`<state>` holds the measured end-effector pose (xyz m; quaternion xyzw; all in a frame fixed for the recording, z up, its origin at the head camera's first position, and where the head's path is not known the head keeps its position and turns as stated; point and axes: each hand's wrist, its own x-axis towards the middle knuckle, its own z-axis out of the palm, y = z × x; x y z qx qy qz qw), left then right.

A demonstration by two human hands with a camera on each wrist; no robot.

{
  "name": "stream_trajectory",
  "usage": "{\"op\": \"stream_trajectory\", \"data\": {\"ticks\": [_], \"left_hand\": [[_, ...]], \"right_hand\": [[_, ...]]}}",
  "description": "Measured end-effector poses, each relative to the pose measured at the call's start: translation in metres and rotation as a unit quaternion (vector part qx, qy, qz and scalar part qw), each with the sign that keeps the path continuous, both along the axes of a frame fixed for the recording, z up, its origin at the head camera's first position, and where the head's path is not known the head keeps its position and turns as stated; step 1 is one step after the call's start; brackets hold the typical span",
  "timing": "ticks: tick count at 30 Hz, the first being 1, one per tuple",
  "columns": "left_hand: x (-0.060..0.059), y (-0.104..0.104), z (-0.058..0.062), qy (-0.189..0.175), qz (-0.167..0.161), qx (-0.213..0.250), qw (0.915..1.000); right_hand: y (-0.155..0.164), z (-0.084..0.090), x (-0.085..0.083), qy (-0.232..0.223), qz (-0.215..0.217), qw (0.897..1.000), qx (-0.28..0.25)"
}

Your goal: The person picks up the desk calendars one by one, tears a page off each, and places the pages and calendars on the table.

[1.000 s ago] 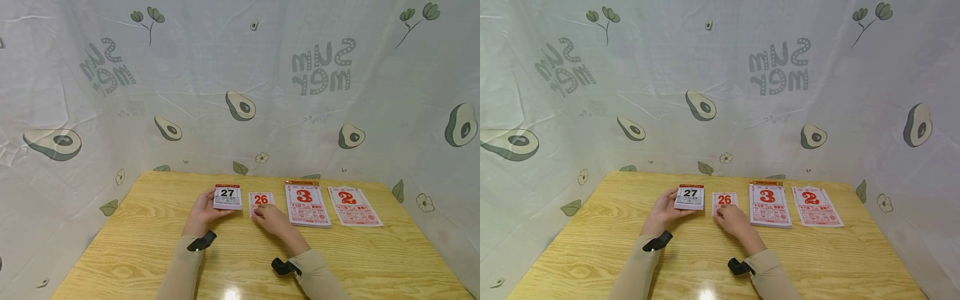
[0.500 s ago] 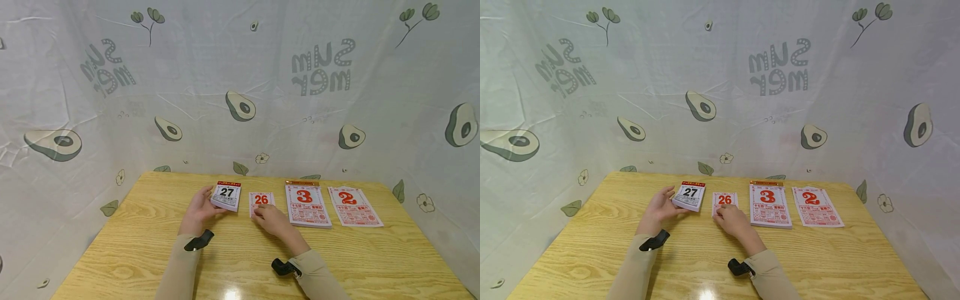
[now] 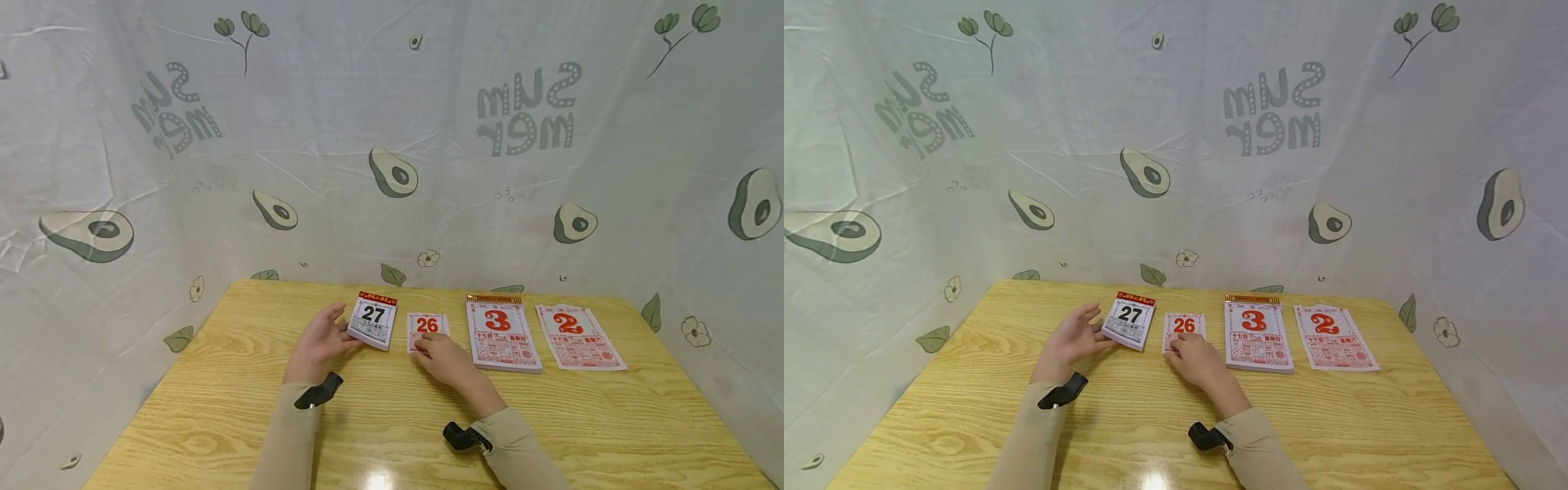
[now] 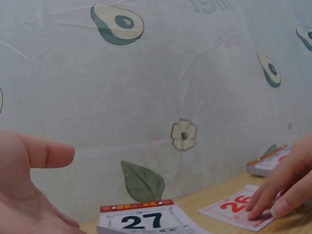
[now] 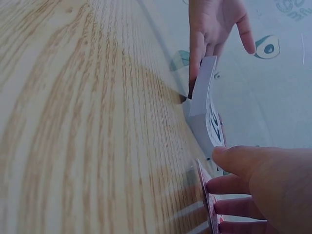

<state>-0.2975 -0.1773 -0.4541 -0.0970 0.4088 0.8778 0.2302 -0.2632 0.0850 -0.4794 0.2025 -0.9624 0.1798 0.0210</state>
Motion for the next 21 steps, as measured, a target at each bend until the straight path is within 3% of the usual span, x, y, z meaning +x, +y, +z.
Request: {"op": "stream_trajectory", "data": {"ticks": [8, 21], "left_hand": [[0.0, -0.013, -0.006, 0.033, -0.032, -0.057, 0.9973], [0.005, -0.029, -0.009, 0.058, -0.052, -0.084, 0.9934]], "right_hand": [[0.0, 0.0, 0.001, -0.004, -0.001, 1.0, 0.007], [0.001, -0.001, 0.0, -0.008, 0.001, 1.0, 0.012]]}}
